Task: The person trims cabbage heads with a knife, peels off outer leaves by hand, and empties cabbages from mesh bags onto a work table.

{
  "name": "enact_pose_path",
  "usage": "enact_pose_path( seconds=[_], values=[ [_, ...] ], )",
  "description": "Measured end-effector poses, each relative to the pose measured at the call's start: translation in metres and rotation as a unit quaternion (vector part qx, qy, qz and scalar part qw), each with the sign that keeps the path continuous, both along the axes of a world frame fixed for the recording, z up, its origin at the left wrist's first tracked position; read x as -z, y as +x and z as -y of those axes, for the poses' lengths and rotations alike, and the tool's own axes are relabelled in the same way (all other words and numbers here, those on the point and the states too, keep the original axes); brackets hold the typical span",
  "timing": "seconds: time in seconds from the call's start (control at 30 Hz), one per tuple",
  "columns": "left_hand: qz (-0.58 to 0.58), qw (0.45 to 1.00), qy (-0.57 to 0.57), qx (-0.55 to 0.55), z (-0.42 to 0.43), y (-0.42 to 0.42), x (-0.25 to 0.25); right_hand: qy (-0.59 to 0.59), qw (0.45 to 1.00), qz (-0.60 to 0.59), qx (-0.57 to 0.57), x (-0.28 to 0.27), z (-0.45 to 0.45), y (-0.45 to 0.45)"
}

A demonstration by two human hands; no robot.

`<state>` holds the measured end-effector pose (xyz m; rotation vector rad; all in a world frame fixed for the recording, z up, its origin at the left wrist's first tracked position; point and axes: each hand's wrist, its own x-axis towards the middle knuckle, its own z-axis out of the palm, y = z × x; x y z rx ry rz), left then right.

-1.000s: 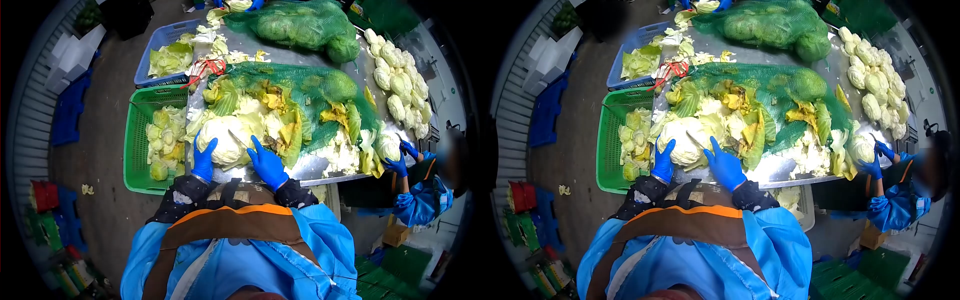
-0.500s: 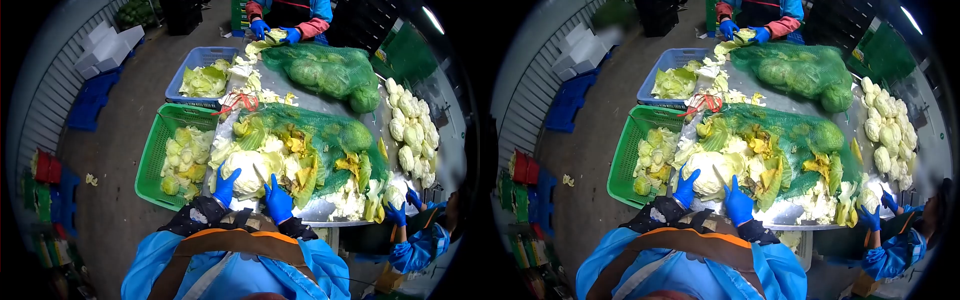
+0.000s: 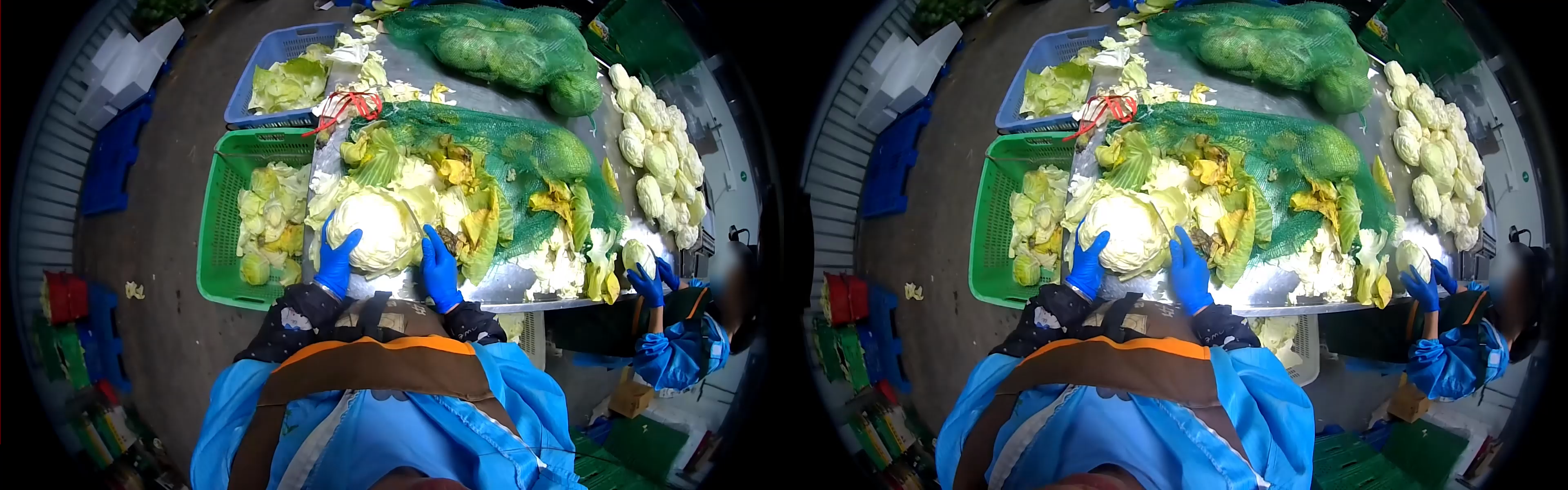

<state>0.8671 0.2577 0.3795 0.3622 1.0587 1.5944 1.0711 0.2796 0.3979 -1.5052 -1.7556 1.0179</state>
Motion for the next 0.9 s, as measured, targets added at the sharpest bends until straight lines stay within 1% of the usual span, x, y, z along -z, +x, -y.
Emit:
enact_pose_path(
  seconds=[0.07,0.13,0.17,0.23,0.27,0.37,0.43,0.5,0.57,0.6,0.63,0.7,0.73,0.77,0.8,0.83,0.87,0.9],
  values=[
    [0.004,1.000,-0.004,-0.001,0.000,-0.001,0.000,-0.006,0.998,-0.064,-0.007,-0.001,-0.002,0.001],
    [0.021,1.000,-0.007,-0.001,0.001,-0.001,0.005,-0.006,0.999,0.036,-0.028,-0.054,-0.013,-0.009],
    [0.000,1.000,0.001,0.000,0.001,-0.001,0.003,-0.006,0.996,0.085,-0.036,-0.070,-0.021,-0.015],
    [-0.044,0.999,0.019,0.001,0.000,0.000,-0.003,0.100,0.980,0.149,-0.084,-0.059,-0.038,-0.026],
    [-0.049,0.999,0.017,-0.002,0.000,0.000,-0.003,0.082,0.976,0.168,-0.112,-0.057,-0.044,-0.027],
    [-0.055,0.998,0.006,-0.013,0.001,-0.001,-0.004,0.093,0.962,0.211,-0.149,-0.070,-0.050,-0.029],
    [-0.048,0.999,0.000,-0.020,0.002,-0.001,-0.001,0.104,0.958,0.217,-0.155,-0.073,-0.050,-0.032],
    [-0.081,0.997,0.009,-0.016,0.002,-0.002,0.002,0.101,0.956,0.226,-0.156,-0.073,-0.051,-0.035],
    [-0.093,0.996,0.008,-0.012,0.004,-0.002,0.003,0.113,0.962,0.198,-0.153,-0.067,-0.058,-0.031],
    [-0.088,0.996,0.005,-0.010,0.005,-0.001,0.000,0.062,0.963,0.210,-0.158,-0.069,-0.065,-0.027],
    [-0.082,0.997,0.003,-0.008,0.005,-0.001,-0.002,0.074,0.965,0.197,-0.159,-0.073,-0.068,-0.024],
    [-0.089,0.996,-0.014,0.013,0.008,-0.002,-0.006,0.125,0.954,0.231,-0.145,-0.065,-0.070,-0.019],
    [-0.106,0.994,-0.016,0.011,0.009,-0.005,0.008,0.163,0.950,0.220,-0.150,-0.053,-0.069,-0.014],
    [-0.146,0.989,0.007,0.001,0.005,-0.006,0.023,0.067,0.949,0.258,-0.169,-0.060,-0.070,-0.017],
    [-0.138,0.990,0.018,-0.017,0.003,-0.005,0.023,0.057,0.968,0.214,-0.120,-0.050,-0.071,-0.020],
    [-0.134,0.991,0.022,-0.016,0.000,-0.009,0.031,0.065,0.977,0.177,-0.100,-0.031,-0.077,-0.017],
    [-0.102,0.995,0.011,-0.002,-0.002,-0.010,0.021,0.074,0.982,0.158,-0.071,-0.026,-0.080,-0.016],
    [-0.055,0.998,0.003,0.000,-0.006,-0.011,0.007,0.056,0.991,0.112,-0.045,-0.022,-0.084,-0.016]
  ],
)
